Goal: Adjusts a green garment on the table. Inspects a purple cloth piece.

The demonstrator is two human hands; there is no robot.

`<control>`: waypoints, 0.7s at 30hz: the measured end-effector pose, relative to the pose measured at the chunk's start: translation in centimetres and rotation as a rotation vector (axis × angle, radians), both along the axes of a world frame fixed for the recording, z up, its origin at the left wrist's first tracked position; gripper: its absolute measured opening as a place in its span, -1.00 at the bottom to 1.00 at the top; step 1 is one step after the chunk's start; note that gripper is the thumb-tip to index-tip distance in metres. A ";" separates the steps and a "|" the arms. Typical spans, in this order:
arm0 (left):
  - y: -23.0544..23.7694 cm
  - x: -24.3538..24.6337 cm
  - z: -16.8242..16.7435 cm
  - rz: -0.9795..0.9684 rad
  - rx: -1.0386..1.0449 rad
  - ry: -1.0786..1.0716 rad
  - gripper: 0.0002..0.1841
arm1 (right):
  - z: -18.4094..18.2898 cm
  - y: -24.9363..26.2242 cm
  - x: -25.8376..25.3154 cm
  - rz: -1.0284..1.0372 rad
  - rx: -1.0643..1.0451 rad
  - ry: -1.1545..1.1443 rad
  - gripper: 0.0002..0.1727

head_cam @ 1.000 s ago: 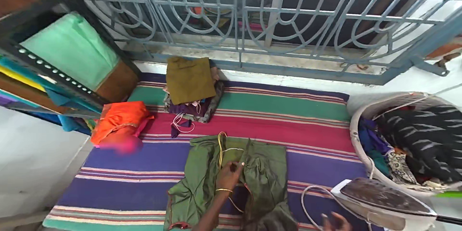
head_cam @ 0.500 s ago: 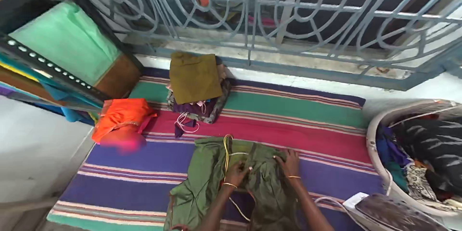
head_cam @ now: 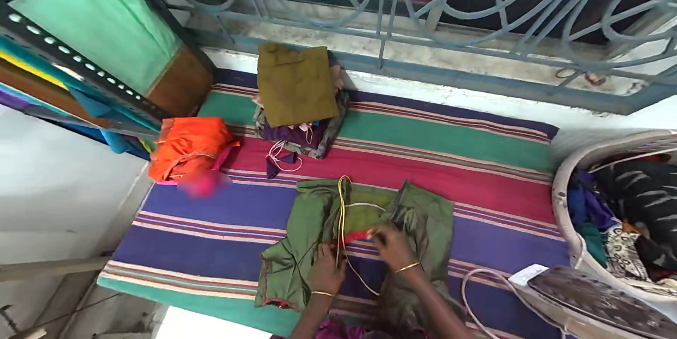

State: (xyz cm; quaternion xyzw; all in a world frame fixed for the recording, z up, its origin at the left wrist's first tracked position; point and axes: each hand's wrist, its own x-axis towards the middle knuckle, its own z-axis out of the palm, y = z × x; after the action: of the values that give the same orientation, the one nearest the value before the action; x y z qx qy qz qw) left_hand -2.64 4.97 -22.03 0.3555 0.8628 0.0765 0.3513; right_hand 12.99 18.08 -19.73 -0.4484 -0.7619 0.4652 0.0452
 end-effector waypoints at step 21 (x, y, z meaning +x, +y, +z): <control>-4.9 -4.3 2.9 0.522 0.545 -0.886 -0.74 | 7.1 -9.8 2.3 -0.612 0.065 0.836 -0.69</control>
State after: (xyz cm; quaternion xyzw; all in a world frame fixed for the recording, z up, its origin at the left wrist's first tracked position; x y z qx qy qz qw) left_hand -6.99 0.12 -19.10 0.1430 0.6416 0.5215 0.5440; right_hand 15.33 8.31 -12.64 -0.4250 -0.5268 0.5463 0.4934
